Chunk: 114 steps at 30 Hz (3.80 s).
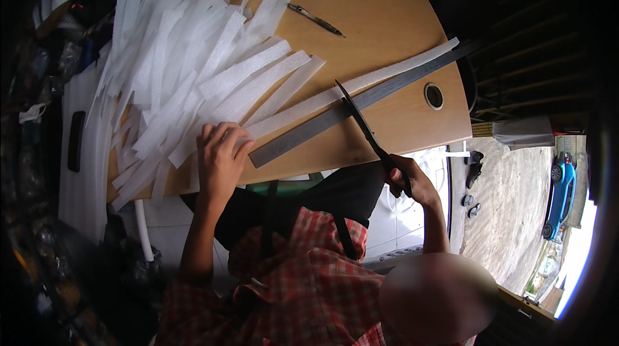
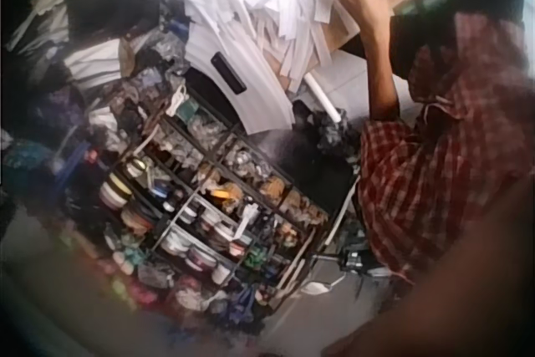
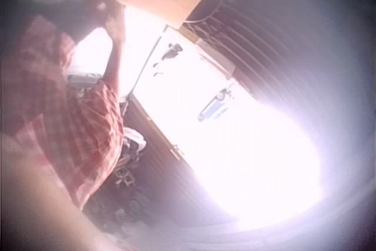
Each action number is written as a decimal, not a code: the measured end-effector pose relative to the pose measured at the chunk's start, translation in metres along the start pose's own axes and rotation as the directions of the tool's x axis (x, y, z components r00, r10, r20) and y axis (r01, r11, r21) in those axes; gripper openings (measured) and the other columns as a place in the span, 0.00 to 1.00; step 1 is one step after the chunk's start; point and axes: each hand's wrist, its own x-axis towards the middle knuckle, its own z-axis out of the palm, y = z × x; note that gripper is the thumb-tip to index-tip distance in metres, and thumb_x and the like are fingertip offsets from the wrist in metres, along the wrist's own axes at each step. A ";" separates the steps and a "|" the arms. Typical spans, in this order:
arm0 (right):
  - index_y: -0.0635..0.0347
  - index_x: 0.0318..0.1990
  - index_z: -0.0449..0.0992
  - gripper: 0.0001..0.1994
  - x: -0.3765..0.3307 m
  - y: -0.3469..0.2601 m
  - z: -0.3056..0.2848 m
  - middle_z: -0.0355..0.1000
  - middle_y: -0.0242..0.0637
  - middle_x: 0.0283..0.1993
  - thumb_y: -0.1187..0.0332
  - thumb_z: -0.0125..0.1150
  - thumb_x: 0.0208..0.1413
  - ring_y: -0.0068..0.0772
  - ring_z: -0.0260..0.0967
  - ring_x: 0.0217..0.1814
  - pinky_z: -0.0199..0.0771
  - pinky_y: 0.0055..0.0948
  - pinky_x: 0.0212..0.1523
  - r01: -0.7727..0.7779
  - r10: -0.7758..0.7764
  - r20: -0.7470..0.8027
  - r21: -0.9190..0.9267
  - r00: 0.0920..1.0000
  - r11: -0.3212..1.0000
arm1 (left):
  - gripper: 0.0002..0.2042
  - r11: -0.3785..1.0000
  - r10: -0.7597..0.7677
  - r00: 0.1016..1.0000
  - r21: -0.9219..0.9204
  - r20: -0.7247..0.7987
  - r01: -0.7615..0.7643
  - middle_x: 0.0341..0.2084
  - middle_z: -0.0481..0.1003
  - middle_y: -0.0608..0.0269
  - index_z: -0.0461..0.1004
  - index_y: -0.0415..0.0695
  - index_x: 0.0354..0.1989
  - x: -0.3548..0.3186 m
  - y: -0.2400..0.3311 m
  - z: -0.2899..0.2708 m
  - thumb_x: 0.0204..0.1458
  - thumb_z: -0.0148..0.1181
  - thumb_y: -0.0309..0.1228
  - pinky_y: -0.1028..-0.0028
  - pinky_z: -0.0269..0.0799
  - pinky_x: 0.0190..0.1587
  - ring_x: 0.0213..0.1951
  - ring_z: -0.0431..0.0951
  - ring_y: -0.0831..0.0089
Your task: The person cuts long white foam strips into shorter pieces using scissors and a metal ruler as a guide on a wooden table. The cut pieces are placed in a pile on the left side of the table.
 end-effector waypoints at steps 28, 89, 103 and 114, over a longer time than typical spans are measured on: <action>0.64 0.29 0.70 0.48 -0.026 0.001 0.006 0.62 0.29 0.23 0.16 0.55 0.39 0.22 0.64 0.22 0.59 0.23 0.21 0.009 -0.010 0.019 0.044 1.000 0.999 | 0.11 0.982 -0.008 0.945 0.177 -0.328 0.070 0.42 0.77 0.64 0.78 0.45 0.39 0.020 -0.015 -0.014 0.48 0.71 0.25 0.61 0.66 0.49 0.43 0.69 0.59; 0.66 0.30 0.73 0.41 -0.017 0.005 0.004 0.62 0.25 0.17 0.26 0.64 0.43 0.17 0.60 0.15 0.58 0.21 0.17 -0.015 0.017 -0.069 0.033 0.997 0.999 | 0.14 0.999 0.021 0.999 -0.047 0.032 -0.020 0.40 0.75 0.60 0.79 0.42 0.43 -0.005 -0.009 -0.040 0.46 0.70 0.22 0.62 0.70 0.43 0.40 0.71 0.57; 0.66 0.31 0.72 0.51 -0.048 0.014 0.010 0.66 0.30 0.21 0.13 0.49 0.37 0.22 0.67 0.21 0.63 0.23 0.23 -0.001 0.008 -0.045 0.160 0.999 0.987 | 0.07 0.912 0.250 0.967 -0.326 -0.041 -0.249 0.37 0.76 0.53 0.77 0.39 0.43 0.123 0.073 0.102 0.59 0.57 0.25 0.59 0.71 0.46 0.43 0.75 0.52; 0.64 0.30 0.71 0.50 -0.057 0.030 0.004 0.65 0.30 0.18 0.13 0.41 0.41 0.20 0.64 0.18 0.57 0.21 0.21 0.033 -0.003 -0.214 0.137 0.977 0.990 | 0.15 0.735 0.578 0.784 0.273 0.228 -0.621 0.61 0.72 0.61 0.80 0.44 0.51 0.125 0.005 0.098 0.58 0.60 0.33 0.38 0.49 0.67 0.69 0.60 0.60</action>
